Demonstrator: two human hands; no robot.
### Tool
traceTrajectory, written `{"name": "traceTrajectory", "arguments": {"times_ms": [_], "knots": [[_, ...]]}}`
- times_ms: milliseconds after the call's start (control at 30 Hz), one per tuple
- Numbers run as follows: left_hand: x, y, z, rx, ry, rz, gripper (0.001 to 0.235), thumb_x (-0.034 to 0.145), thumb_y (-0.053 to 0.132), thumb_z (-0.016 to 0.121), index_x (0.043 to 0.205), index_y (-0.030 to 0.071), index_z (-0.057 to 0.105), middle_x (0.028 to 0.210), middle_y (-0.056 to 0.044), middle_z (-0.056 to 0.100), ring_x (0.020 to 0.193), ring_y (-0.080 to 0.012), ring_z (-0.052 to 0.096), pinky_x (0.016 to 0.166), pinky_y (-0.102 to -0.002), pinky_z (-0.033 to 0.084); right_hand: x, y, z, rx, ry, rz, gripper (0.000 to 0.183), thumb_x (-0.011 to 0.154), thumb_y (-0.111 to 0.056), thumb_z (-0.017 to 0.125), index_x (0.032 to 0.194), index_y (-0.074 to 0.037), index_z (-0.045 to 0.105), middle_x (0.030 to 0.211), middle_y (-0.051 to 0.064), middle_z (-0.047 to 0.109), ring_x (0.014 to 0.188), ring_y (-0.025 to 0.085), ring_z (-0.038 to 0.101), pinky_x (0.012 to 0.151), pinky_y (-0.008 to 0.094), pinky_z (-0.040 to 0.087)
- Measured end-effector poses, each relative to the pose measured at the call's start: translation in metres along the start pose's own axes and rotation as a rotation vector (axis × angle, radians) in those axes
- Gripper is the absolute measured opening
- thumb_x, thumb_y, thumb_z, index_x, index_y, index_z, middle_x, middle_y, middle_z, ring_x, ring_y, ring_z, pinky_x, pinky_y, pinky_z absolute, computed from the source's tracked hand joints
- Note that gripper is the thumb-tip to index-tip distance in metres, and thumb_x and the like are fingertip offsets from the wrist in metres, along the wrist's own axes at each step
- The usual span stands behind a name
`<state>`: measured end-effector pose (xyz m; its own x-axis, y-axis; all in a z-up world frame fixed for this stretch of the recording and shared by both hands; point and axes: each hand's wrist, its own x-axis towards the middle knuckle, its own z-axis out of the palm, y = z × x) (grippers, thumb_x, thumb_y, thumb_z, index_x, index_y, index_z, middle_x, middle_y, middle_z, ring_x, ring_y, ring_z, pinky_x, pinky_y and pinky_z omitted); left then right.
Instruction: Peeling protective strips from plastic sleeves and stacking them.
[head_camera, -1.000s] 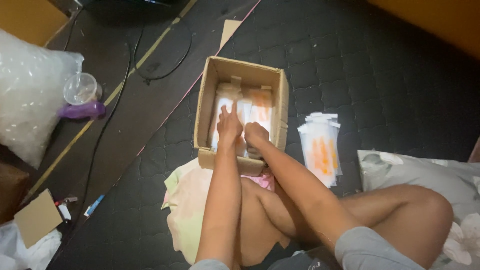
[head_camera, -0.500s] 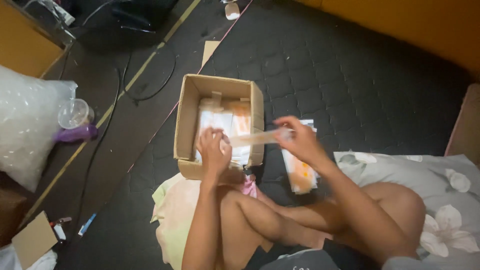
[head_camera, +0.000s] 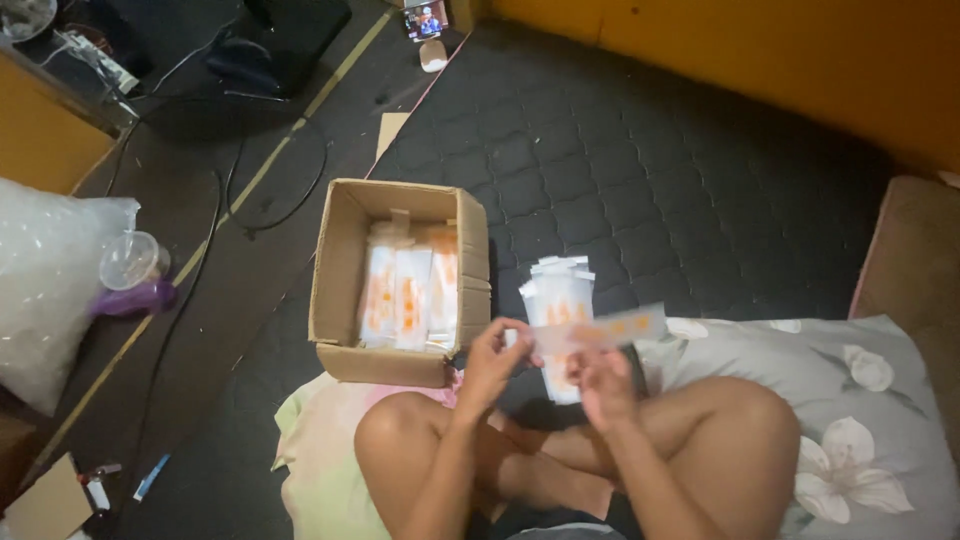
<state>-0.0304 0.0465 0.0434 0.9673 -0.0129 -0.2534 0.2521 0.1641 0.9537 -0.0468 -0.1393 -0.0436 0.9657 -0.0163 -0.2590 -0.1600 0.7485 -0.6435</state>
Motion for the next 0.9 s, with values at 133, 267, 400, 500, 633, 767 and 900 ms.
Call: {"name": "traceTrajectory", "arguments": {"times_ms": [133,267,400,500,633,767,900], "knots": [[0.01,-0.021,0.004,0.012,-0.05,-0.013,0.02,0.09,0.005,0.073,0.108,-0.001,0.07,0.076,-0.017,0.064,0.062,-0.0263,0.074,0.062,-0.036,0.064,0.001,0.023,0.012,-0.035,0.111,0.061,0.018,0.089,-0.007,0.076,0.1,-0.002,0.062,0.069,0.006,0.058,0.057,0.016,0.057,0.051,0.027,0.05],[-0.004,0.0,0.004,0.091,-0.032,-0.039,0.02,0.089,0.008,0.077,0.107,0.0,0.072,0.074,-0.012,0.062,0.062,-0.0223,0.073,0.058,-0.031,0.061,0.011,0.029,0.005,-0.112,0.133,0.08,0.024,0.09,-0.013,0.079,0.105,-0.005,0.062,0.076,0.0,0.054,0.052,0.014,0.056,0.047,0.027,0.051],[-0.011,0.017,-0.001,-0.015,0.016,-0.095,0.023,0.092,0.009,0.074,0.11,-0.001,0.067,0.079,-0.016,0.066,0.062,-0.0246,0.075,0.061,-0.03,0.063,0.02,0.024,-0.022,-0.241,0.133,0.047,0.029,0.089,-0.014,0.08,0.111,-0.003,0.064,0.081,0.003,0.057,0.05,0.015,0.059,0.043,0.024,0.053],[-0.013,0.025,-0.016,0.028,0.071,-0.063,0.019,0.095,0.01,0.07,0.11,-0.002,0.066,0.081,-0.014,0.067,0.063,-0.026,0.075,0.058,-0.029,0.062,0.012,-0.017,-0.012,-0.296,0.128,0.0,0.032,0.088,-0.009,0.079,0.114,0.004,0.064,0.08,0.005,0.059,0.051,0.017,0.062,0.043,0.028,0.056],[-0.006,0.021,-0.031,0.002,0.138,-0.064,0.023,0.097,0.01,0.066,0.114,-0.004,0.063,0.082,-0.012,0.064,0.062,-0.0231,0.074,0.057,-0.025,0.06,0.01,-0.035,-0.019,-0.301,0.206,0.002,0.034,0.09,-0.009,0.078,0.117,0.006,0.064,0.076,0.003,0.057,0.053,0.014,0.063,0.048,0.026,0.058],[-0.005,0.018,-0.032,0.021,0.205,-0.043,0.022,0.096,0.009,0.066,0.112,-0.006,0.065,0.077,-0.016,0.065,0.06,-0.0254,0.074,0.055,-0.025,0.06,0.011,-0.051,-0.037,-0.359,0.224,0.006,0.024,0.093,-0.006,0.074,0.114,-0.001,0.064,0.08,0.004,0.06,0.062,0.016,0.066,0.057,0.026,0.06],[0.002,0.007,-0.027,-0.014,0.225,-0.029,0.023,0.096,0.009,0.066,0.113,-0.007,0.064,0.076,-0.015,0.065,0.058,-0.024,0.074,0.053,-0.023,0.058,0.005,-0.073,-0.029,-0.398,0.238,0.037,0.019,0.096,-0.007,0.072,0.113,-0.002,0.065,0.08,0.007,0.062,0.069,0.018,0.068,0.067,0.03,0.061]]}}
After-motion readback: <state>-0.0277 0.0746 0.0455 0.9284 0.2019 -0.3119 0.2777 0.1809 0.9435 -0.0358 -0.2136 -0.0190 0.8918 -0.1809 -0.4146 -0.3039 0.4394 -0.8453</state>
